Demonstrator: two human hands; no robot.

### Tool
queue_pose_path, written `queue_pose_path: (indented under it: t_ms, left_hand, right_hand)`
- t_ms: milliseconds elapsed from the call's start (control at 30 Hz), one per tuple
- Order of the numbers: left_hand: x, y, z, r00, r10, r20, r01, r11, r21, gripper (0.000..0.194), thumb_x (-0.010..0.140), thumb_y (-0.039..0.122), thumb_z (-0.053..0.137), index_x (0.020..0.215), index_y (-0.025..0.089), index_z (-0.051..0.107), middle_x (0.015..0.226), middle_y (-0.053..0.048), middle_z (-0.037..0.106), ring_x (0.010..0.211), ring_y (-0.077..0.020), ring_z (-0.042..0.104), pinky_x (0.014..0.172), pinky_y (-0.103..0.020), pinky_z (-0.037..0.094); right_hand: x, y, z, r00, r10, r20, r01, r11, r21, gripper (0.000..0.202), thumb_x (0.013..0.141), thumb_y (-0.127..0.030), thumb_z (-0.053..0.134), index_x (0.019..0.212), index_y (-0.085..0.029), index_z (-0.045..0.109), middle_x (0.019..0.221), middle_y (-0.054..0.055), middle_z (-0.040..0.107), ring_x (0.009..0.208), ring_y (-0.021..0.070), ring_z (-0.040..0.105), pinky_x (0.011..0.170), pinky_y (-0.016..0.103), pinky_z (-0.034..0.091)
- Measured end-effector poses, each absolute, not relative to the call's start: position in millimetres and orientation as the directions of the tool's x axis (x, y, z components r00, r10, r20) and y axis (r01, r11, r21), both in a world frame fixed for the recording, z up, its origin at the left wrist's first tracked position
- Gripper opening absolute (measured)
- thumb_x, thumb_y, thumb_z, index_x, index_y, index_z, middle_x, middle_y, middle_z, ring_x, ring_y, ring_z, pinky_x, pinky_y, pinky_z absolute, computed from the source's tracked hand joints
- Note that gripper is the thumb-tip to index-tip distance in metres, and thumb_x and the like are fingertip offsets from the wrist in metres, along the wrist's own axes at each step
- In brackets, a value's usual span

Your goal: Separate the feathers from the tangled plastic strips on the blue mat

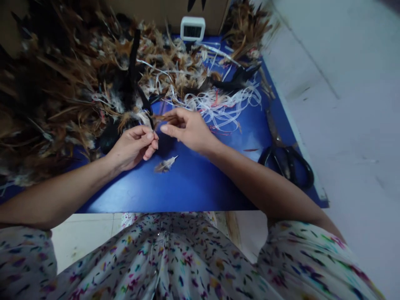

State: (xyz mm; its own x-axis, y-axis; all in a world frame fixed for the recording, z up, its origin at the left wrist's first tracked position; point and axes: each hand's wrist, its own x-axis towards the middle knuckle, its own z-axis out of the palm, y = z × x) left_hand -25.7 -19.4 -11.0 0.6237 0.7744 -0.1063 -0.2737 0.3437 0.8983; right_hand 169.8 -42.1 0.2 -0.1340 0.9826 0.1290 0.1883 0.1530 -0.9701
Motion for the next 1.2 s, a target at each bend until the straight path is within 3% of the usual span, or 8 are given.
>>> queue_pose_path:
  t_ms: [133,233,367,567,900,967,1100,1200]
  left_hand:
    - [-24.6,-18.4,-8.8,0.603,0.794,-0.082,-0.303,0.322,0.897,0.041,0.067,0.043,0.088,0.076,0.013,0.061,0.060,0.003,0.066,0.040,-0.0040,0.052,0.036,-0.014,0.038]
    - [-23.8,-19.3,-5.9,0.581,0.808,-0.094,-0.281,0.309,0.909,0.039,0.072,0.043,0.084,0.076,0.015,0.057,0.059,0.005,0.064,0.040,-0.0032,0.050,0.036,-0.014,0.036]
    - [-23.9,-20.8,-5.2,0.565,0.819,-0.105,-0.270,0.303,0.914,0.035,0.078,0.041,0.080,0.076,0.015,0.055,0.059,0.005,0.063,0.040,-0.0035,0.050,0.037,-0.014,0.035]
    - [-25.5,-21.3,-8.6,0.607,0.795,-0.010,-0.336,0.268,0.903,0.042,0.070,0.047,0.084,0.075,0.016,0.056,0.061,0.004,0.064,0.042,-0.0057,0.053,0.036,-0.016,0.036]
    - [-25.3,-21.0,-8.8,0.594,0.804,0.043,-0.374,0.228,0.899,0.048,0.068,0.051,0.085,0.072,0.017,0.051,0.058,0.006,0.059,0.041,-0.0058,0.051,0.037,-0.017,0.037]
    - [-25.7,-20.8,-8.7,0.593,0.804,0.046,-0.382,0.230,0.895,0.048,0.068,0.051,0.085,0.071,0.017,0.052,0.058,0.006,0.059,0.041,-0.0057,0.050,0.037,-0.017,0.037]
    - [-26.7,-20.9,-7.5,0.607,0.794,0.036,-0.385,0.255,0.887,0.046,0.070,0.050,0.083,0.071,0.016,0.053,0.058,0.005,0.058,0.042,-0.0053,0.049,0.038,-0.018,0.038]
    - [-27.3,-20.9,-6.0,0.626,0.779,0.005,-0.370,0.292,0.882,0.043,0.075,0.049,0.080,0.072,0.016,0.053,0.057,0.005,0.056,0.042,-0.0054,0.048,0.039,-0.018,0.037]
  right_hand:
    - [181.4,-47.4,17.3,-0.376,0.921,0.099,0.475,0.284,-0.833,0.015,0.081,-0.031,0.073,0.084,-0.016,0.071,0.073,0.000,0.065,0.066,0.0108,0.055,0.065,0.026,0.043]
    - [179.0,-61.9,27.0,-0.547,0.837,-0.013,0.638,0.407,-0.653,0.006,0.081,-0.022,0.072,0.086,-0.018,0.072,0.084,0.002,0.066,0.073,0.0125,0.057,0.069,0.027,0.041]
    - [168.0,-81.4,25.0,-0.553,0.826,-0.106,0.774,0.463,-0.432,0.006,0.088,-0.016,0.063,0.088,-0.018,0.069,0.094,0.006,0.066,0.083,0.0169,0.058,0.073,0.029,0.038]
    - [156.4,-95.9,21.9,-0.494,0.848,-0.194,0.853,0.428,-0.299,0.015,0.095,-0.012,0.049,0.093,-0.012,0.064,0.095,0.012,0.064,0.089,0.0215,0.058,0.081,0.033,0.040]
    - [162.2,-107.8,16.1,-0.350,0.936,-0.025,0.808,0.288,-0.514,0.012,0.093,-0.014,0.048,0.086,-0.016,0.057,0.086,0.006,0.063,0.077,0.0155,0.055,0.076,0.030,0.041]
    - [164.9,-106.0,10.1,-0.306,0.952,0.017,0.750,0.252,-0.612,0.010,0.091,-0.015,0.052,0.086,-0.016,0.060,0.083,0.004,0.064,0.074,0.0140,0.056,0.073,0.029,0.042]
    - [175.7,-95.5,-0.1,-0.110,0.994,-0.026,0.409,0.021,-0.912,0.018,0.081,-0.029,0.069,0.092,-0.016,0.065,0.072,0.000,0.064,0.060,0.0112,0.058,0.058,0.026,0.045]
    - [180.3,-86.6,1.9,-0.001,0.998,-0.058,0.122,-0.057,-0.991,0.037,0.066,-0.034,0.084,0.091,-0.015,0.065,0.066,-0.002,0.064,0.055,0.0104,0.059,0.051,0.024,0.047]
